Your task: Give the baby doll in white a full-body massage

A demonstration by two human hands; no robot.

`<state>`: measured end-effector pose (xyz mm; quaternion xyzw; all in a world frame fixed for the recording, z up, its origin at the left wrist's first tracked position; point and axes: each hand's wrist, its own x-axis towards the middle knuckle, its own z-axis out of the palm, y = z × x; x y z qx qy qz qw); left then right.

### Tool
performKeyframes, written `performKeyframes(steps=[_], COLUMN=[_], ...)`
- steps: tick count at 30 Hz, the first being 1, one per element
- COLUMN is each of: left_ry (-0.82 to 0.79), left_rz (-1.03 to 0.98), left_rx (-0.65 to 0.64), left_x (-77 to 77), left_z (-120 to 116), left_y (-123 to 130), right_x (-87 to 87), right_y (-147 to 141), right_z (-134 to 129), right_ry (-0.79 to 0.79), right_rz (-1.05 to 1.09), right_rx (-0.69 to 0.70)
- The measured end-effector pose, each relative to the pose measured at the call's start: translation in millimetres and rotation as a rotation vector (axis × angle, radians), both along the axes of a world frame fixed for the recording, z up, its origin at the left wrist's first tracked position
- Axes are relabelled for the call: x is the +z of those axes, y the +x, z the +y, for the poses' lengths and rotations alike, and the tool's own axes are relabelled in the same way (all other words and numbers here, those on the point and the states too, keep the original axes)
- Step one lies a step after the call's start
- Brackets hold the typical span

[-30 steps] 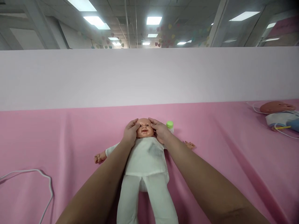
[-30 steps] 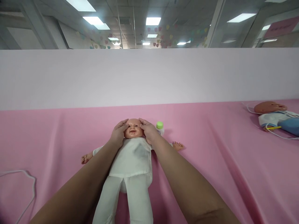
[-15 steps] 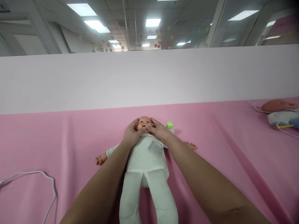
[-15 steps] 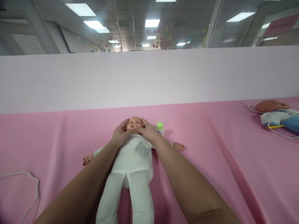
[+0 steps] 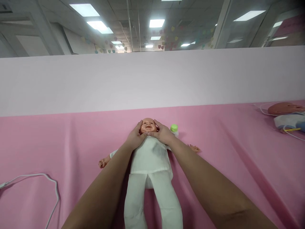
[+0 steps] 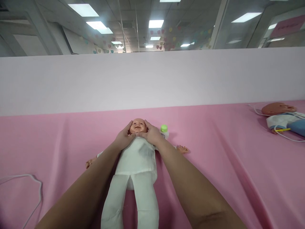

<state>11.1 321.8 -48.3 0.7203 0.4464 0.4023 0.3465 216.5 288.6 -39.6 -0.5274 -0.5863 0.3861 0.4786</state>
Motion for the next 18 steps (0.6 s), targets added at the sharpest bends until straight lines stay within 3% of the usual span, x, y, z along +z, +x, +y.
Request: performKeyframes(steps=[7, 13, 18], left_ry=[-0.057, -0.053, -0.074], left_rz=[-0.08, -0.122, -0.24], left_rx=[-0.02, -0.018, -0.048], left_x=[4.5, -2.3, -11.8], left_z=[-4, -1, 7], left_y=[4, 3, 0], right_x=[1.1, -5.7, -1.3], right_y=[-3, -1, 5], right_z=[-3, 3, -1], right_ry=[0.037, 0.046, 0.025], right_rz=[-0.007, 0.07, 0.151], right_rx=[-0.079, -0.022, 0.057])
